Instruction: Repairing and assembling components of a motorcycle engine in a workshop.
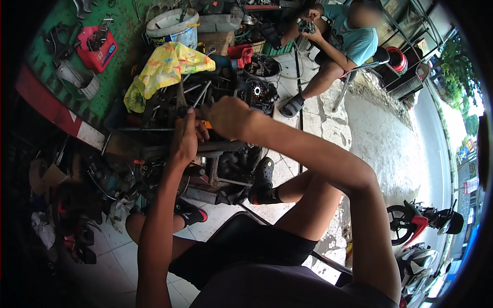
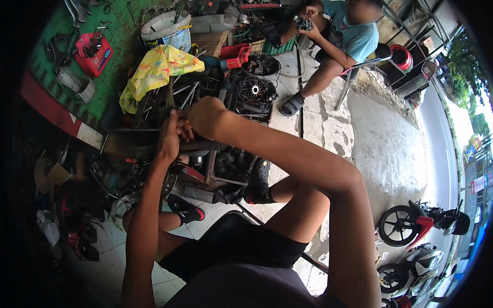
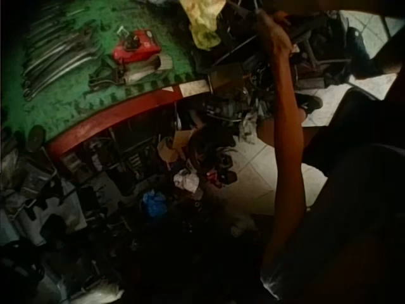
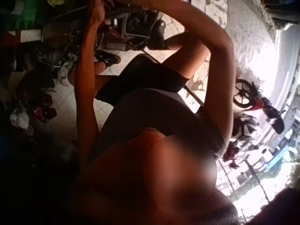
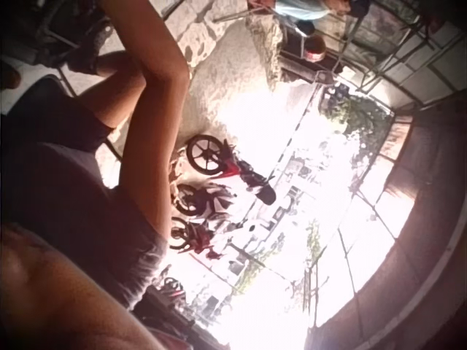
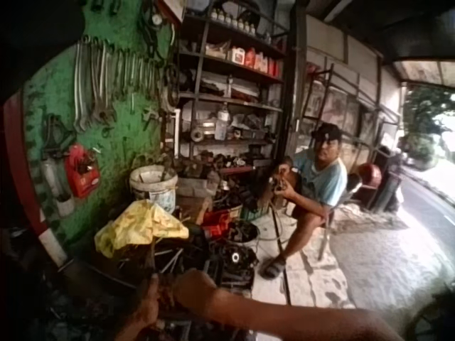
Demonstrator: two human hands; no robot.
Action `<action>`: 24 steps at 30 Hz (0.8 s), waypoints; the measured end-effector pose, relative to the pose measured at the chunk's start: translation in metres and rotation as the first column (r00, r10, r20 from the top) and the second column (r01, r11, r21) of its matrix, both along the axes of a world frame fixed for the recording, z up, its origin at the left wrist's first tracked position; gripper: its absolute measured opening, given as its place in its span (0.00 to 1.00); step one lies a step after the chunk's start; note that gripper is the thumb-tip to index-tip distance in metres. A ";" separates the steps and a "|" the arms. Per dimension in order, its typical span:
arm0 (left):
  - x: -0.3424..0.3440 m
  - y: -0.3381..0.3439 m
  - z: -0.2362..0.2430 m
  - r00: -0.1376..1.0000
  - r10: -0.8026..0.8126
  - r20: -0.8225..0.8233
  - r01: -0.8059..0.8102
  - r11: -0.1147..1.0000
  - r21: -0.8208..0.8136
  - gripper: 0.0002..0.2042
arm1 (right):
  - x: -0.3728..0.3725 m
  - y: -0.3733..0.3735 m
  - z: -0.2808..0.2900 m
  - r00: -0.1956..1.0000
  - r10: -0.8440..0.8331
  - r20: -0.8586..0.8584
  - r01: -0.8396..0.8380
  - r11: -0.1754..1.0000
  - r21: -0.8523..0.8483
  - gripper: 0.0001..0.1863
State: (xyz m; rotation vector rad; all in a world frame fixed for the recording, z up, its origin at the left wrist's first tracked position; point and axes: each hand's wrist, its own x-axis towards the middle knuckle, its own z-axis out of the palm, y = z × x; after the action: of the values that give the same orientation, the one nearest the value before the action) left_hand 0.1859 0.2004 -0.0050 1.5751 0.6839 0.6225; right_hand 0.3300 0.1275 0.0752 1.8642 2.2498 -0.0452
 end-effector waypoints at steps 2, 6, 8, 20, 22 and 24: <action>0.002 -0.003 0.004 0.997 0.057 0.042 -0.056 0.998 -0.041 0.30 | -0.014 -0.001 -0.005 0.999 -0.033 -0.023 0.033 0.999 0.002 0.15; 0.001 -0.009 0.006 0.930 0.304 0.207 -0.293 0.953 -0.080 0.28 | -0.039 -0.001 -0.018 0.977 -0.210 -0.019 0.211 0.966 0.151 0.16; 0.002 -0.009 0.011 0.922 0.328 0.206 -0.324 0.944 -0.056 0.27 | -0.054 -0.010 -0.016 0.952 -0.282 0.120 0.264 0.953 0.150 0.19; 0.001 -0.005 0.006 0.955 0.226 0.194 -0.223 0.974 -0.036 0.26 | -0.070 -0.046 -0.040 0.771 -0.377 -0.514 0.613 0.658 0.437 0.24; -0.001 -0.005 0.005 0.954 0.222 0.201 -0.218 0.975 -0.044 0.26 | -0.068 -0.052 -0.040 0.711 -0.266 -0.651 0.638 0.635 0.437 0.22; -0.003 -0.004 0.005 0.954 0.207 0.215 -0.206 0.978 -0.027 0.26 | -0.073 -0.058 -0.038 0.646 -0.252 -0.720 0.670 0.639 0.378 0.21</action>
State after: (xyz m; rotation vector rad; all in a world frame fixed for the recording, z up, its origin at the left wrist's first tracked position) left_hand 0.1833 0.1965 0.0002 1.4152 0.6885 0.9337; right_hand 0.2572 0.0696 0.0369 3.2374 2.1496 0.0160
